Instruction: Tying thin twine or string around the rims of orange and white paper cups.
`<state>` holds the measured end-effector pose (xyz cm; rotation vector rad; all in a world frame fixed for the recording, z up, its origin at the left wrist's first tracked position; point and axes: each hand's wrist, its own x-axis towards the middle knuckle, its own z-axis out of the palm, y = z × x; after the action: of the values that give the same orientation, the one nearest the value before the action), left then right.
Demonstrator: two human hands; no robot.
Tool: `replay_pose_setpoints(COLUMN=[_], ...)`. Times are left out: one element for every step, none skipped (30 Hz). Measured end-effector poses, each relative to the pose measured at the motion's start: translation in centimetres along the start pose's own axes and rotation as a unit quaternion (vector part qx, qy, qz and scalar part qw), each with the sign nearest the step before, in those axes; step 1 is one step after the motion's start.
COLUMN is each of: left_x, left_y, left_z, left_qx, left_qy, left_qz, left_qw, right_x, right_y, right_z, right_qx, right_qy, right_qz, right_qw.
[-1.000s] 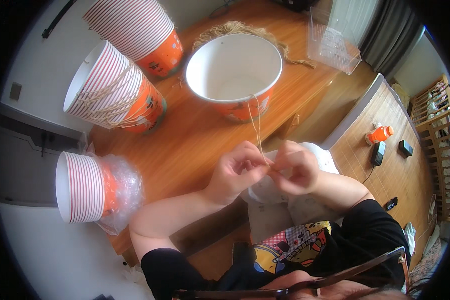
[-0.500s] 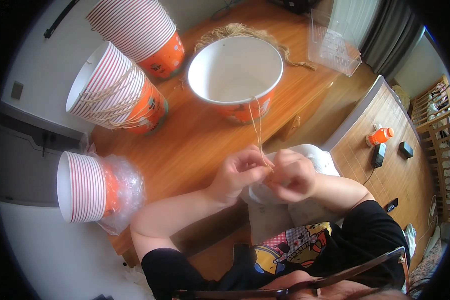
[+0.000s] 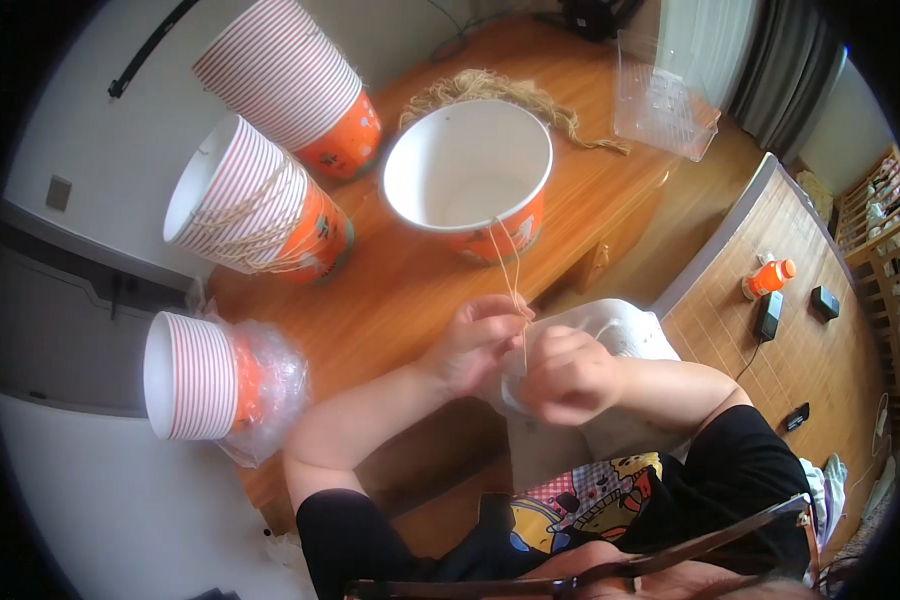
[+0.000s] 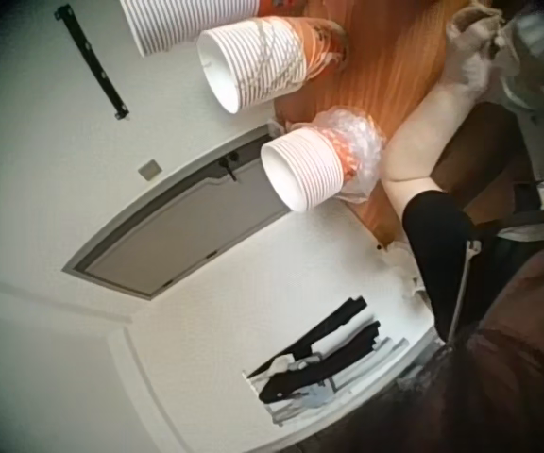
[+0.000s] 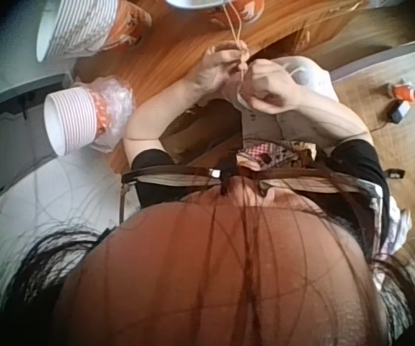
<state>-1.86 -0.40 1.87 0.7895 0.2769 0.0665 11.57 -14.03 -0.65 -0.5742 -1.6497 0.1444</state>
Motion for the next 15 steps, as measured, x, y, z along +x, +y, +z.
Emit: replay_pose_setpoints(left_x=[0.3,0.5,0.7,0.8,1.0,1.1,1.1,1.0,1.0,1.2,1.4,1.7,2.0,2.6,2.9], left_y=[0.3,0.6,0.8,1.0,1.1,1.2,1.3,1.4,1.3,1.2,1.1,1.0,0.8,0.4,0.1], left_z=[-0.1,-0.1,-0.2,-0.2,-0.1,0.0,0.1,0.3,0.5,0.6,0.8,1.0,1.0,0.9,0.7], left_qx=[-0.002,-0.005,0.005,0.015,0.023,0.012,0.002,-0.009,-0.013,-0.017,-0.019,-0.035,-0.052,-0.068,-0.063], left_qy=[-0.016,-0.031,-0.033,-0.035,-0.037,-0.037,-0.035,-0.033,-0.04,-0.047,-0.054,-0.062,-0.07,-0.079,-0.083], left_qz=[-0.001,-0.004,-0.006,-0.007,-0.008,-0.008,-0.008,-0.005,-0.001,0.004,0.01,0.012,0.014,0.014,0.024], left_qw=[1.0,0.999,0.999,0.999,0.999,0.999,0.999,0.999,0.999,0.999,0.998,0.997,0.996,0.994,0.994], right_x=[0.0,0.1,0.2,0.3,0.3,0.2,0.1,0.1,0.1,0.0,0.0,0.0,-0.1,-0.3,-0.3], right_y=[-0.2,-0.2,-0.2,-0.3,-0.4,-0.5,-0.6,-0.8,-0.9,-1.1,-1.2,-1.3,-1.4,-1.5,-1.6], right_z=[-0.1,-0.1,0.0,0.0,0.0,-0.1,-0.1,-0.2,-0.3,-0.3,-0.4,-0.5,-0.5,-0.7,-0.8], right_qx=[0.001,0.001,0.001,0.001,0.001,0.001,0.002,-0.004,-0.009,-0.013,-0.012,-0.011,-0.01,-0.017,-0.022], right_qy=[-0.007,-0.011,-0.016,-0.021,-0.023,-0.025,-0.027,-0.031,-0.035,-0.039,-0.034,-0.03,-0.025,-0.022,-0.02], right_qz=[-0.003,-0.012,-0.022,-0.031,-0.036,-0.041,-0.046,-0.054,-0.062,-0.071,-0.083,-0.096,-0.108,-0.119,-0.131], right_qw=[1.0,1.0,1.0,0.999,0.999,0.999,0.999,0.998,0.997,0.997,0.996,0.995,0.994,0.993,0.991])
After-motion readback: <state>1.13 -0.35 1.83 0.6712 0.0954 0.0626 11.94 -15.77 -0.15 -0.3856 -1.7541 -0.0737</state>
